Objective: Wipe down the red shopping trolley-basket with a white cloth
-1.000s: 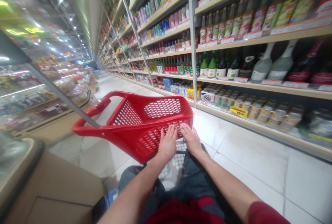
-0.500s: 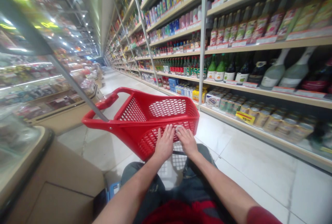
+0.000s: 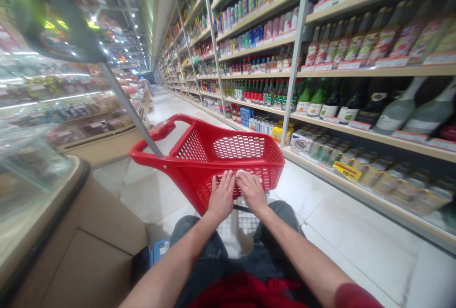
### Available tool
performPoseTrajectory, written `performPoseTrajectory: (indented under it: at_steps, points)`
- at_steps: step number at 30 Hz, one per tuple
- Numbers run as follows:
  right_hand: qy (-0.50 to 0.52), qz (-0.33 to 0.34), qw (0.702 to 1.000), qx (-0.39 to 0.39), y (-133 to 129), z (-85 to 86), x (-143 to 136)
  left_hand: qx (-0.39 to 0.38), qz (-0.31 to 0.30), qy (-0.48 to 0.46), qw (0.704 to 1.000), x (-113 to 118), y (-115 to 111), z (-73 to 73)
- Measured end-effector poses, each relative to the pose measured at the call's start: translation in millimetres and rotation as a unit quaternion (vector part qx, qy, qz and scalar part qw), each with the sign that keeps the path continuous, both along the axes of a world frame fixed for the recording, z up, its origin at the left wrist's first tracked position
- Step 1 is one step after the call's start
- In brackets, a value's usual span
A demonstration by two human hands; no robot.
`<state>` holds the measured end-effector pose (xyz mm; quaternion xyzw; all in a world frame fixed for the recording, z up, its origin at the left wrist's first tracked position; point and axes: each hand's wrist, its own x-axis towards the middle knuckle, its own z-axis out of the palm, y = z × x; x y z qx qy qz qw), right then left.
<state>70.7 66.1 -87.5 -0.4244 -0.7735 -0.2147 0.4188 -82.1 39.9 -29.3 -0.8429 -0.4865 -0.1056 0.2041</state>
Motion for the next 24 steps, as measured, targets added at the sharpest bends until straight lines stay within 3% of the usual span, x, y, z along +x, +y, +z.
performPoseTrajectory:
  at_steps: [2, 4, 10, 12, 18, 20, 24]
  points:
    - [-0.011, 0.019, 1.0, -0.007, -6, -16.3, -7, -0.004, 0.011, -0.003, 1.0, -8, -3, -3.8]
    - [0.004, 0.029, 1.0, -0.012, -11, -19.0, -10, 0.0, 0.024, -0.01, 1.0, -17, -4, -6.2]
    - [0.058, 0.016, 0.998, 0.007, -2, 34.5, -11, 0.042, 0.05, -0.04, 0.997, -37, 2, 2.2]
    - [0.041, 0.016, 0.999, 0.009, 4, 40.2, -18, 0.048, 0.051, -0.046, 0.996, -39, 3, 4.4]
    - [-0.009, 0.073, 0.997, 0.023, 1, -2.7, -45, 0.045, 0.052, -0.05, 0.996, -49, -4, -6.9]
    - [0.0, 0.081, 0.997, 0.017, -3, -4.6, -48, 0.047, 0.056, -0.054, 0.996, -56, -5, -9.0]
    - [0.028, 0.068, 0.997, 0.009, -3, 31.7, -48, 0.059, 0.065, -0.069, 0.994, -67, -3, 2.0]
